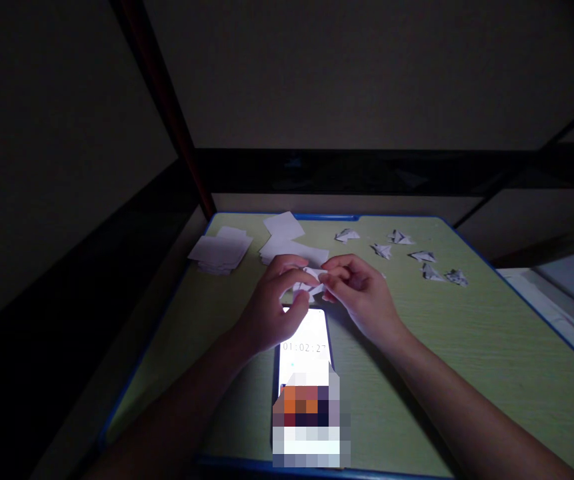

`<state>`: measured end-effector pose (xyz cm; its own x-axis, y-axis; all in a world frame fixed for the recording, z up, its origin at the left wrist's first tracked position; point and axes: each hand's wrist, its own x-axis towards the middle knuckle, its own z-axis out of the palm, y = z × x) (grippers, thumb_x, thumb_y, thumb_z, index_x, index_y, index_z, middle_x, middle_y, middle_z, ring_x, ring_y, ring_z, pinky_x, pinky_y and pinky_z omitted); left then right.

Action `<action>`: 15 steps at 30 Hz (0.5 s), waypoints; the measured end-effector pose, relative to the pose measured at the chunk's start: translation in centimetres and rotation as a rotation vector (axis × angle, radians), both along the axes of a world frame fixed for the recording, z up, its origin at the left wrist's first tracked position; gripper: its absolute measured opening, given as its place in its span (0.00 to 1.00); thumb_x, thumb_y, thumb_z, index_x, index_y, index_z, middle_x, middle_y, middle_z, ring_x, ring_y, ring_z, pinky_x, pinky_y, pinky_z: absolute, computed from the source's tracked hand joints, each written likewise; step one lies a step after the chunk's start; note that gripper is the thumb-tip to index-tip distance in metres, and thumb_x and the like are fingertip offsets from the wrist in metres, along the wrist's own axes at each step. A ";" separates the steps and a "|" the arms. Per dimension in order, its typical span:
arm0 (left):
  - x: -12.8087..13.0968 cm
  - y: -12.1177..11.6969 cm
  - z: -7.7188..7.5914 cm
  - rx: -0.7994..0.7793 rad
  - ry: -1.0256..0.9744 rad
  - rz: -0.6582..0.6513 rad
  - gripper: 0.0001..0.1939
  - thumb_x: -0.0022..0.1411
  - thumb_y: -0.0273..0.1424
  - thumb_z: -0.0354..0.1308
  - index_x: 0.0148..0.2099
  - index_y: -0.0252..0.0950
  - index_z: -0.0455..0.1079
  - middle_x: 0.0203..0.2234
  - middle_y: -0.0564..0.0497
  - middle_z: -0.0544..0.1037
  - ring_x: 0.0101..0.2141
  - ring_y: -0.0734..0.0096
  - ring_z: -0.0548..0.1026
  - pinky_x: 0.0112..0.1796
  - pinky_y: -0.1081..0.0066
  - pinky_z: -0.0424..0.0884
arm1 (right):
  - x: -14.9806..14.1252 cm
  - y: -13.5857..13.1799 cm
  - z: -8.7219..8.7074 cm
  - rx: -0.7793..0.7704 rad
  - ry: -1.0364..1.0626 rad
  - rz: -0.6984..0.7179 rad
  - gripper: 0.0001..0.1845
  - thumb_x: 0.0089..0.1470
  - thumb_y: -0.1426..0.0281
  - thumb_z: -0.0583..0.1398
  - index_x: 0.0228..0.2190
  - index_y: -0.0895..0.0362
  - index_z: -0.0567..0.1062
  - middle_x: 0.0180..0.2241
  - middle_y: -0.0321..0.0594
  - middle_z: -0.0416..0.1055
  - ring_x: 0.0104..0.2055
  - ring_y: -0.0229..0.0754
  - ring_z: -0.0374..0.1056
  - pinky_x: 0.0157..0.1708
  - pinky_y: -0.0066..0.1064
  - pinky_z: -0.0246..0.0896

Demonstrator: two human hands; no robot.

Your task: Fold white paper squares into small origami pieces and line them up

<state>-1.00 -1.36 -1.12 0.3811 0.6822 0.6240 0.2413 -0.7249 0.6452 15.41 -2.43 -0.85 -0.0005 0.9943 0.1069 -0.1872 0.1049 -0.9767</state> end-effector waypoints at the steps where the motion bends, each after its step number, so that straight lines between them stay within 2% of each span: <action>1: 0.0 0.0 0.0 -0.018 -0.004 -0.001 0.11 0.57 0.19 0.51 0.39 0.35 0.71 0.43 0.45 0.69 0.41 0.68 0.72 0.44 0.64 0.70 | 0.0 0.0 0.0 -0.006 0.007 0.004 0.13 0.42 0.66 0.69 0.29 0.57 0.72 0.19 0.30 0.70 0.19 0.31 0.64 0.21 0.25 0.59; 6: 0.2 0.2 -0.1 -0.007 -0.020 0.046 0.11 0.60 0.18 0.49 0.35 0.35 0.72 0.38 0.47 0.71 0.41 0.69 0.72 0.43 0.66 0.69 | 0.1 0.1 -0.2 -0.004 0.036 0.051 0.12 0.43 0.68 0.68 0.30 0.57 0.72 0.19 0.30 0.69 0.20 0.30 0.63 0.21 0.25 0.58; 11: 0.0 0.5 0.1 -0.014 -0.067 0.091 0.09 0.61 0.19 0.51 0.37 0.35 0.70 0.35 0.49 0.75 0.38 0.72 0.73 0.39 0.70 0.71 | 0.3 0.2 -0.2 -0.017 0.053 0.071 0.11 0.42 0.71 0.67 0.30 0.57 0.73 0.20 0.30 0.69 0.20 0.30 0.62 0.22 0.25 0.57; 15: -0.2 0.5 0.0 0.020 0.014 0.111 0.10 0.59 0.19 0.53 0.41 0.35 0.71 0.36 0.48 0.76 0.37 0.72 0.74 0.37 0.70 0.71 | 0.3 0.3 -0.2 -0.013 0.063 0.074 0.10 0.42 0.73 0.67 0.29 0.57 0.73 0.19 0.29 0.68 0.20 0.30 0.61 0.20 0.25 0.54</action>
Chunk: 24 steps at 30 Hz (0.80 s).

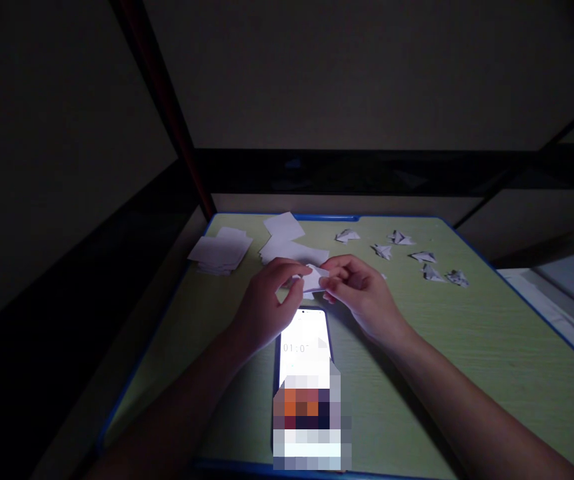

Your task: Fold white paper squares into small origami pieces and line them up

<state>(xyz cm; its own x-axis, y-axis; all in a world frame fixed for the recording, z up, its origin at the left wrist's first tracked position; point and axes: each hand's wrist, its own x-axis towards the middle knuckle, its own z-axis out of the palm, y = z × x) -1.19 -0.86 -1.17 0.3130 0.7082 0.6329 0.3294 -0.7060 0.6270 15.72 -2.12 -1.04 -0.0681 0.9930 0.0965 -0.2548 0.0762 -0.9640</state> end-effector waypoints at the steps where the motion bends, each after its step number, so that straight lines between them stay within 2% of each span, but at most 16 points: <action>1: 0.0 0.0 -0.1 0.016 0.026 0.009 0.11 0.58 0.19 0.54 0.42 0.35 0.71 0.36 0.48 0.76 0.36 0.72 0.74 0.37 0.70 0.71 | 0.0 0.0 0.0 0.005 0.000 0.000 0.09 0.42 0.74 0.66 0.29 0.57 0.73 0.19 0.29 0.67 0.19 0.30 0.60 0.20 0.25 0.53; 5: -0.2 -0.1 -0.1 0.084 0.113 0.033 0.11 0.57 0.22 0.58 0.44 0.35 0.70 0.36 0.49 0.76 0.33 0.74 0.73 0.36 0.71 0.72 | 0.1 0.1 0.1 -0.001 0.010 -0.004 0.10 0.41 0.75 0.66 0.30 0.57 0.73 0.19 0.29 0.68 0.20 0.30 0.60 0.21 0.25 0.53; 10: -0.6 0.2 0.2 0.125 0.186 0.019 0.11 0.58 0.25 0.60 0.45 0.35 0.69 0.39 0.47 0.77 0.39 0.70 0.74 0.39 0.68 0.72 | 0.2 0.1 0.1 -0.029 0.029 -0.011 0.11 0.40 0.76 0.66 0.30 0.57 0.72 0.18 0.29 0.69 0.18 0.31 0.61 0.20 0.26 0.55; 12: -0.7 0.3 0.2 0.138 0.196 0.031 0.11 0.58 0.25 0.61 0.44 0.35 0.69 0.38 0.48 0.77 0.38 0.71 0.74 0.39 0.69 0.72 | 0.1 0.2 0.1 -0.034 0.032 -0.011 0.12 0.40 0.75 0.67 0.30 0.57 0.73 0.18 0.29 0.70 0.18 0.31 0.62 0.20 0.26 0.55; 19: -0.7 0.4 -0.2 0.163 0.187 0.074 0.08 0.60 0.23 0.57 0.43 0.35 0.69 0.33 0.51 0.77 0.31 0.75 0.73 0.34 0.72 0.71 | 0.2 0.0 0.2 -0.047 0.032 -0.018 0.11 0.42 0.73 0.68 0.29 0.57 0.73 0.20 0.31 0.71 0.19 0.31 0.64 0.21 0.26 0.56; 24: -0.4 0.2 -0.3 0.194 0.161 0.096 0.07 0.59 0.22 0.56 0.41 0.35 0.69 0.31 0.52 0.76 0.29 0.77 0.72 0.32 0.74 0.70 | 0.1 -0.2 0.2 -0.029 0.020 0.016 0.07 0.47 0.67 0.66 0.28 0.56 0.74 0.21 0.32 0.70 0.20 0.32 0.63 0.21 0.27 0.56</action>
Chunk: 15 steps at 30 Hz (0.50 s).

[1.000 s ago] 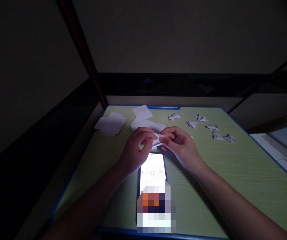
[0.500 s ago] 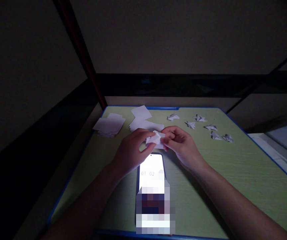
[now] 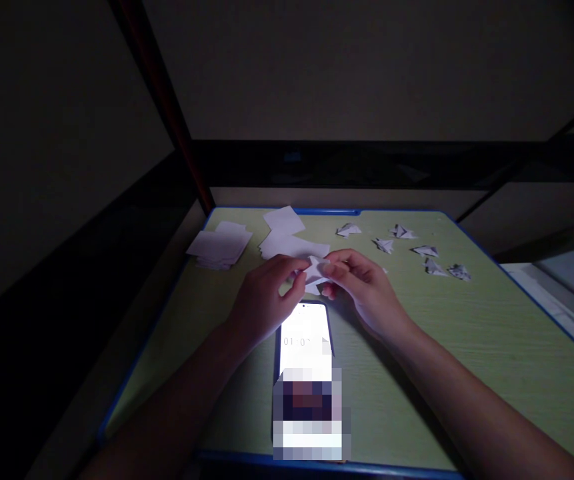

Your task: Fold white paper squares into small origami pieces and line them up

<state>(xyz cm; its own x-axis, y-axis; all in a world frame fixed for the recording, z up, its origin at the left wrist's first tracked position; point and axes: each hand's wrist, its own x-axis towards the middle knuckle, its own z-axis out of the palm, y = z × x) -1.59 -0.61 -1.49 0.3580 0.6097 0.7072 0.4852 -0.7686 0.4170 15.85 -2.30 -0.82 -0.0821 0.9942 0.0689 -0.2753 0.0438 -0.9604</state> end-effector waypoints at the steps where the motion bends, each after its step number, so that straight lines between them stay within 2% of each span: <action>1: 0.1 -0.1 0.0 0.007 -0.001 0.005 0.07 0.59 0.22 0.56 0.41 0.35 0.69 0.31 0.52 0.76 0.28 0.77 0.72 0.31 0.74 0.70 | 0.0 0.0 0.0 0.006 0.003 0.007 0.07 0.48 0.66 0.65 0.28 0.56 0.74 0.21 0.32 0.69 0.20 0.32 0.63 0.22 0.27 0.56; 6: 0.2 -0.3 0.3 0.014 0.010 0.018 0.07 0.59 0.21 0.55 0.40 0.35 0.69 0.29 0.52 0.76 0.27 0.76 0.71 0.30 0.74 0.69 | -0.1 -0.2 0.3 -0.004 0.056 0.040 0.07 0.51 0.65 0.63 0.27 0.56 0.74 0.20 0.32 0.66 0.22 0.34 0.61 0.23 0.28 0.55; 11: 0.2 -0.4 0.5 0.025 0.010 0.004 0.08 0.60 0.22 0.55 0.41 0.36 0.69 0.29 0.52 0.76 0.27 0.76 0.71 0.30 0.73 0.69 | -0.2 -0.2 0.5 -0.030 0.086 0.032 0.07 0.49 0.65 0.64 0.25 0.55 0.74 0.21 0.33 0.66 0.22 0.34 0.60 0.22 0.29 0.54; 15: 0.2 -0.5 0.5 0.025 -0.008 0.000 0.09 0.59 0.21 0.55 0.42 0.36 0.68 0.30 0.53 0.76 0.27 0.77 0.71 0.31 0.74 0.69 | -0.2 -0.1 0.5 -0.055 0.093 0.034 0.05 0.44 0.70 0.67 0.26 0.55 0.76 0.22 0.33 0.68 0.21 0.32 0.59 0.21 0.27 0.52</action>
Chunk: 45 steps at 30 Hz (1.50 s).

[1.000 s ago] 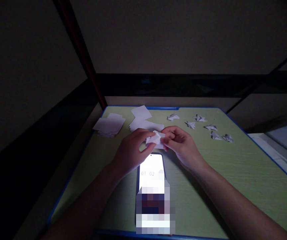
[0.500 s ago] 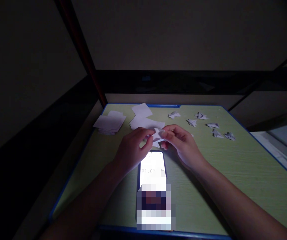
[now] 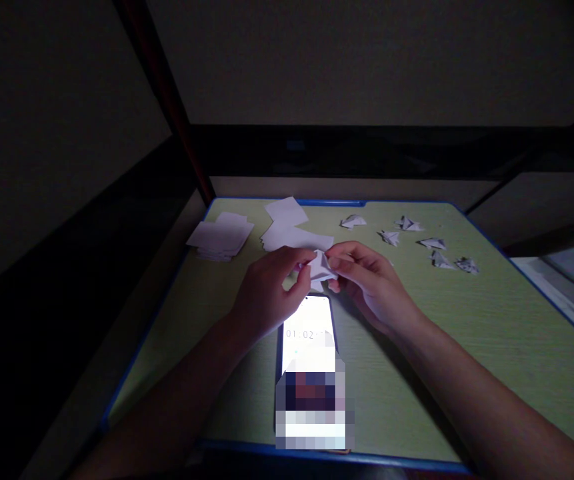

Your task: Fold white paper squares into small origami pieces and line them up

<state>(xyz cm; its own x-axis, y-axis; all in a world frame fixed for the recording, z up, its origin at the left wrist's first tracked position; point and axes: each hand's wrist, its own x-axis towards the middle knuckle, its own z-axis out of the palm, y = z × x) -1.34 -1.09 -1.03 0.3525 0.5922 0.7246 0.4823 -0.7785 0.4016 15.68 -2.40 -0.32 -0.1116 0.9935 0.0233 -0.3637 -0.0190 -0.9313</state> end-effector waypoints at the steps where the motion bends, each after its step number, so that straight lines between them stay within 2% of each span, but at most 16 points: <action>1: 0.0 0.0 0.0 -0.004 -0.003 -0.003 0.09 0.59 0.21 0.55 0.42 0.36 0.68 0.30 0.53 0.75 0.28 0.77 0.71 0.31 0.74 0.69 | 0.0 0.0 0.0 -0.013 0.004 0.000 0.06 0.43 0.71 0.67 0.27 0.55 0.76 0.21 0.32 0.68 0.21 0.32 0.59 0.21 0.26 0.52; 5: 0.1 -0.1 0.0 -0.012 -0.017 -0.032 0.09 0.59 0.21 0.55 0.42 0.36 0.68 0.31 0.53 0.75 0.29 0.78 0.71 0.31 0.75 0.69 | 0.0 0.0 -0.1 -0.050 0.007 0.004 0.08 0.41 0.73 0.68 0.29 0.56 0.76 0.21 0.32 0.70 0.21 0.31 0.60 0.21 0.26 0.53; 9: 0.1 -0.2 0.1 -0.021 -0.027 -0.051 0.09 0.59 0.21 0.54 0.42 0.36 0.68 0.31 0.52 0.76 0.29 0.77 0.71 0.32 0.73 0.70 | 0.1 0.1 -0.3 -0.077 0.007 0.005 0.09 0.41 0.74 0.68 0.29 0.56 0.77 0.24 0.34 0.74 0.27 0.35 0.67 0.29 0.29 0.61; 12: 0.2 -0.4 0.3 -0.056 -0.028 -0.065 0.09 0.59 0.22 0.55 0.42 0.36 0.68 0.32 0.51 0.76 0.30 0.76 0.71 0.33 0.72 0.70 | 0.2 0.2 -0.6 -0.093 -0.002 0.000 0.07 0.40 0.73 0.68 0.26 0.56 0.77 0.25 0.35 0.75 0.28 0.36 0.69 0.33 0.31 0.62; 21: 0.4 -0.4 0.2 -0.101 -0.063 -0.148 0.12 0.56 0.25 0.61 0.43 0.36 0.67 0.34 0.50 0.76 0.32 0.74 0.72 0.33 0.72 0.70 | 0.1 0.3 -0.8 -0.102 -0.002 -0.024 0.06 0.38 0.72 0.69 0.22 0.56 0.76 0.22 0.34 0.73 0.26 0.35 0.65 0.30 0.31 0.59; 28: 0.5 -0.1 -0.1 -0.103 -0.079 -0.117 0.07 0.58 0.22 0.58 0.39 0.36 0.69 0.31 0.52 0.76 0.30 0.76 0.71 0.32 0.73 0.69 | 0.0 0.2 -0.6 -0.115 -0.021 0.009 0.05 0.38 0.70 0.68 0.20 0.55 0.76 0.20 0.33 0.69 0.25 0.35 0.60 0.29 0.31 0.54; 33: 0.7 -0.2 -0.1 -0.170 -0.116 -0.088 0.06 0.56 0.22 0.59 0.37 0.35 0.69 0.30 0.52 0.76 0.28 0.76 0.71 0.30 0.73 0.68 | 0.1 0.2 -0.5 -0.104 -0.037 0.033 0.05 0.39 0.69 0.67 0.20 0.54 0.76 0.21 0.34 0.68 0.25 0.37 0.59 0.29 0.32 0.54; 38: 1.0 -0.3 0.0 -0.257 -0.190 -0.069 0.11 0.54 0.20 0.59 0.40 0.35 0.69 0.31 0.52 0.77 0.28 0.77 0.72 0.29 0.75 0.69 | 0.2 0.2 -0.5 -0.098 -0.064 0.060 0.05 0.40 0.68 0.67 0.20 0.54 0.76 0.21 0.34 0.68 0.25 0.37 0.59 0.28 0.31 0.54; 45: 1.3 -0.2 -0.3 -0.353 -0.269 -0.096 0.15 0.53 0.18 0.58 0.44 0.35 0.68 0.30 0.52 0.76 0.28 0.76 0.73 0.29 0.75 0.71 | 0.1 0.1 -0.8 -0.072 -0.069 0.023 0.04 0.41 0.71 0.67 0.22 0.56 0.76 0.22 0.34 0.70 0.26 0.35 0.61 0.29 0.30 0.54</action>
